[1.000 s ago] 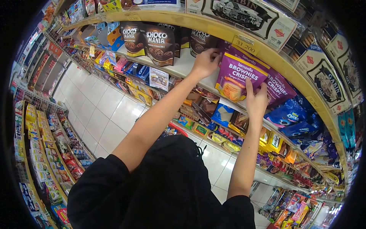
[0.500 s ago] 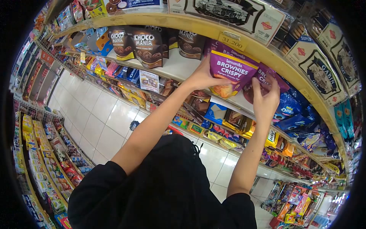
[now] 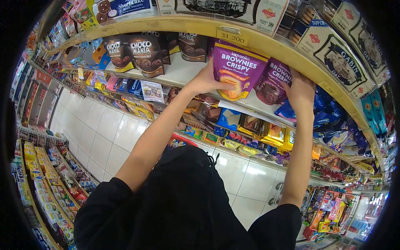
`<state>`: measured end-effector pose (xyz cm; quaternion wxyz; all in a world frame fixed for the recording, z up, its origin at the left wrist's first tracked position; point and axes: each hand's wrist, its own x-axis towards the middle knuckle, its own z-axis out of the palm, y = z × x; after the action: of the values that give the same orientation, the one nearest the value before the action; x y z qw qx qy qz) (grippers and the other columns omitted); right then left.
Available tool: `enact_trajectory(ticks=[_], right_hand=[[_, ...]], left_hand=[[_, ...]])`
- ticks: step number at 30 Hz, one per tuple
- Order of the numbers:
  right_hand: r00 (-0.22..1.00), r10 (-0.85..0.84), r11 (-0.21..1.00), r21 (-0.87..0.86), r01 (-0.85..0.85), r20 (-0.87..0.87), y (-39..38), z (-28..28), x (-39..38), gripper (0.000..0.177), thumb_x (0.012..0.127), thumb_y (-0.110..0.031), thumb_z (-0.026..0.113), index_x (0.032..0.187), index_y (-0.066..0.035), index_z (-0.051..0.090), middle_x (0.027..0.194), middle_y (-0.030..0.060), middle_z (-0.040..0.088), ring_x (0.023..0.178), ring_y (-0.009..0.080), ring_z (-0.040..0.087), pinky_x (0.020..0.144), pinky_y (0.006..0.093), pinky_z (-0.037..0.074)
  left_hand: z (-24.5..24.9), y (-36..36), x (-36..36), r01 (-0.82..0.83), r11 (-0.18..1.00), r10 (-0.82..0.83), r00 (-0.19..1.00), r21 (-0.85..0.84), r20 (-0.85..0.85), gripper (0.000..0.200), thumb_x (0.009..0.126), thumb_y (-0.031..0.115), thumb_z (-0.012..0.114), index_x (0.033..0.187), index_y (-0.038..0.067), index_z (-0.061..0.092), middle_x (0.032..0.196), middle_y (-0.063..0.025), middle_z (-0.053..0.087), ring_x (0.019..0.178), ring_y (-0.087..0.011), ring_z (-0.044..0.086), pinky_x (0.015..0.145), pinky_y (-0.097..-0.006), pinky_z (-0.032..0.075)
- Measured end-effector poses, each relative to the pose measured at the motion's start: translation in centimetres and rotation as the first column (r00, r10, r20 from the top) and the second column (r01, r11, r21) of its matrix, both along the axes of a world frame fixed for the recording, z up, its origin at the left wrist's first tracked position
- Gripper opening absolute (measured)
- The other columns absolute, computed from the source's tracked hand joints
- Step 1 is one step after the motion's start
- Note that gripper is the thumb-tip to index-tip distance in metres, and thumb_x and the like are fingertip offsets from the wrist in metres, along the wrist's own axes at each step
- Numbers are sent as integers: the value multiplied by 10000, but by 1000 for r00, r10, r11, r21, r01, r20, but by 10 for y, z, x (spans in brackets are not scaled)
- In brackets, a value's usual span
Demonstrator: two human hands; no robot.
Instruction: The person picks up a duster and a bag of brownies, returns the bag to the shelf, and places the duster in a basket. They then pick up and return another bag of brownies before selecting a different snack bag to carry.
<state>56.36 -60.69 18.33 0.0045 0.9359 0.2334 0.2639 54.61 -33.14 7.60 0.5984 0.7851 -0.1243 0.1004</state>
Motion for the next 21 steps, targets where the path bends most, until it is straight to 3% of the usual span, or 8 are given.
enact_trajectory(ticks=[2,5,8,12,16,17,21], right_hand=[[992,-71,995,-78,63,-100,-2,8,5,507,745,-203,681,1210,-78,522,1188,187,531,1114,354,477,956,404,362],[995,-90,985,-151,82,-43,-15,9,22,503,748,-226,675,1206,-81,524,1180,180,536,1114,342,480,948,404,367],[988,-131,988,-96,124,-77,-27,13,30,464,747,-250,663,1161,-75,545,1174,162,541,1106,346,484,950,402,375],[969,-81,982,-184,38,-235,-15,16,22,516,705,-180,708,1176,-61,532,1156,187,541,1089,351,495,930,398,385],[994,78,996,-36,-81,-78,-2,15,6,476,686,-154,717,1128,-61,567,1125,176,561,1064,356,505,933,400,384],[992,124,992,1,-124,-24,2,12,9,454,688,-155,716,1111,-61,581,1112,168,571,1055,353,512,928,397,389],[984,38,996,-75,-52,-177,4,16,8,459,686,-159,717,1115,-59,585,1119,163,574,1063,342,513,923,389,396]], left_hand=[[3,1,0,-15,999,16,1000,29,-26,1083,535,238,868,1335,-31,190,1244,-154,465,1165,-216,453,1013,-328,343],[8,0,-4,-38,997,41,998,63,-38,1085,533,246,869,1332,-36,191,1245,-154,465,1162,-215,456,1012,-324,344],[1,1,-1,-34,998,36,999,45,-39,1084,535,250,867,1332,-37,189,1243,-152,465,1163,-217,455,1015,-324,340],[0,1,-1,31,999,-31,999,12,-35,1074,548,238,861,1334,-36,182,1251,-152,457,1171,-214,445,1019,-323,335],[6,8,-3,99,992,-94,994,83,-58,1063,562,217,855,1341,-27,174,1261,-150,447,1179,-208,435,1019,-325,336],[5,9,0,162,987,-160,985,12,-66,1064,567,206,851,1352,-17,168,1256,-145,455,1173,-209,442,1016,-326,341],[8,8,0,141,989,-137,986,34,-90,1055,568,205,846,1357,-22,182,1247,-150,476,1165,-218,461,1010,-323,349]])
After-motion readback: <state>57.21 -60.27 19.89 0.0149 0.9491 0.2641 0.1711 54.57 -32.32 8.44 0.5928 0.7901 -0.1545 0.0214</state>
